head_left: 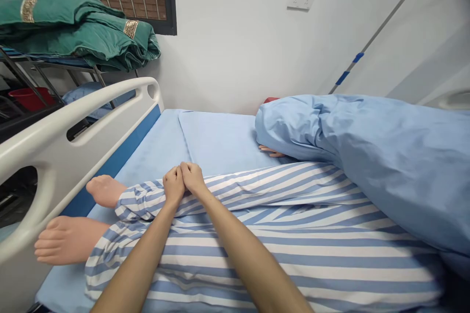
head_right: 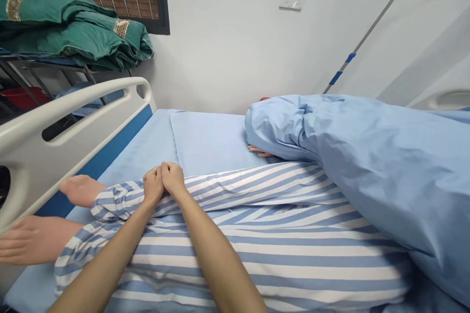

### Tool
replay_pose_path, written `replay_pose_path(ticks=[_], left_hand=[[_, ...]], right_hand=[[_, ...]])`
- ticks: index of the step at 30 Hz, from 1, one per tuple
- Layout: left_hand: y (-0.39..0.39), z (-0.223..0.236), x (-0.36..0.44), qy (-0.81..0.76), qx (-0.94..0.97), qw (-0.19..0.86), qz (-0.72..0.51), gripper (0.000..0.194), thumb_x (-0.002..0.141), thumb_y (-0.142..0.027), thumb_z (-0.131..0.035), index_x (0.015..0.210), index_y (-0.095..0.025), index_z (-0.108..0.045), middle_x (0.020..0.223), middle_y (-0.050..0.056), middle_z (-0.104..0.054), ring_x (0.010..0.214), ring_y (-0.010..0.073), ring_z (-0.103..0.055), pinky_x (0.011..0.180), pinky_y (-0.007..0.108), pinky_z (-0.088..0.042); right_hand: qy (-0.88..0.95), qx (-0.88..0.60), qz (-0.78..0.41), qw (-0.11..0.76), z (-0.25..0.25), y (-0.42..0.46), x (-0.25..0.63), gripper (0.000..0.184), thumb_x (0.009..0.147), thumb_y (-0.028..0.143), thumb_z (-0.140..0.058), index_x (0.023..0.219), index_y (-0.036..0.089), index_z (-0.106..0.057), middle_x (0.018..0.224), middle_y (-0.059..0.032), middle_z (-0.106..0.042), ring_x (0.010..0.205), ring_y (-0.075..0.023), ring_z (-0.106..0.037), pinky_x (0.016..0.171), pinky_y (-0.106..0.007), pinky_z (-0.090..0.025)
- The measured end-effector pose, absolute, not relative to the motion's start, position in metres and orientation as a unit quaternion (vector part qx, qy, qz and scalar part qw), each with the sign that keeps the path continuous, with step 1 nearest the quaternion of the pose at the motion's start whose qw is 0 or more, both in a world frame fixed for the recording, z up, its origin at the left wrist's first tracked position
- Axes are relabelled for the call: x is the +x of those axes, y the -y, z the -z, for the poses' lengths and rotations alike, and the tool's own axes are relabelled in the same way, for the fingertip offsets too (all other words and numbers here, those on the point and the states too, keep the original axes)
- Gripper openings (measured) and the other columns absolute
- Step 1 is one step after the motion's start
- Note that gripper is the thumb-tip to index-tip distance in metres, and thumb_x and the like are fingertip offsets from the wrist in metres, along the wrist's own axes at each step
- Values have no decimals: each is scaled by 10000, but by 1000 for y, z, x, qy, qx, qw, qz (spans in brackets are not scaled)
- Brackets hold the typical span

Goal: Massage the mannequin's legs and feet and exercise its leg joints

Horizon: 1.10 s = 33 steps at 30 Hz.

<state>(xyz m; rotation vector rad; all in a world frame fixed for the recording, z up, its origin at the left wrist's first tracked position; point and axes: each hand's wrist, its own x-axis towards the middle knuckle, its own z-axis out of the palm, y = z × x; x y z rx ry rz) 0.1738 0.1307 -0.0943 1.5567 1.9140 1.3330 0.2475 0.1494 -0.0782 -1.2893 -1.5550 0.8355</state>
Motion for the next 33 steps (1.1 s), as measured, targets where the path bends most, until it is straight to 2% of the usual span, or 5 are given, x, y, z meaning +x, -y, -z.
replay_pose_path(ticks=[5, 15, 24, 29, 33], left_hand=[[-131, 92, 179, -679, 574, 152, -432, 357, 780, -355, -365, 468, -184, -335, 441, -43, -347, 488, 89, -322, 504, 232, -230], [-119, 84, 163, -634, 649, 168, -386, 359, 769, -357, -394, 473, -186, -285, 456, -61, -254, 483, 74, -296, 512, 218, -248], [-152, 66, 231, -573, 488, 305, -583, 305, 731, -355, -426, 485, -194, -343, 456, -57, -330, 469, 71, -317, 464, 204, -299], [-156, 89, 240, -643, 486, 254, -534, 296, 741, -358, -412, 499, -188, -393, 470, -43, -408, 505, 87, -362, 483, 214, -295], [-154, 90, 235, -648, 506, 241, -516, 322, 760, -357, -392, 488, -186, -389, 458, -42, -405, 503, 88, -350, 498, 222, -278]], right_hand=[[703, -541, -231, 400, 72, -152, 275, 390, 850, 355, -346, 509, 185, -429, 490, 29, -415, 509, -98, -359, 508, -229, -241], [666, -505, -278, 473, 80, -145, 294, 417, 857, 394, -316, 496, 186, -335, 474, 48, -325, 493, -86, -324, 493, -215, -248], [573, -462, -392, 552, 81, -154, 302, 397, 840, 403, -328, 516, 182, -388, 487, 42, -387, 493, -87, -368, 481, -203, -294], [548, -482, -386, 564, 83, -154, 298, 372, 827, 415, -354, 546, 180, -417, 533, 31, -443, 536, -97, -410, 500, -203, -318], [574, -540, -346, 510, 76, -155, 301, 384, 837, 391, -333, 541, 182, -461, 530, 19, -467, 539, -107, -418, 510, -217, -302]])
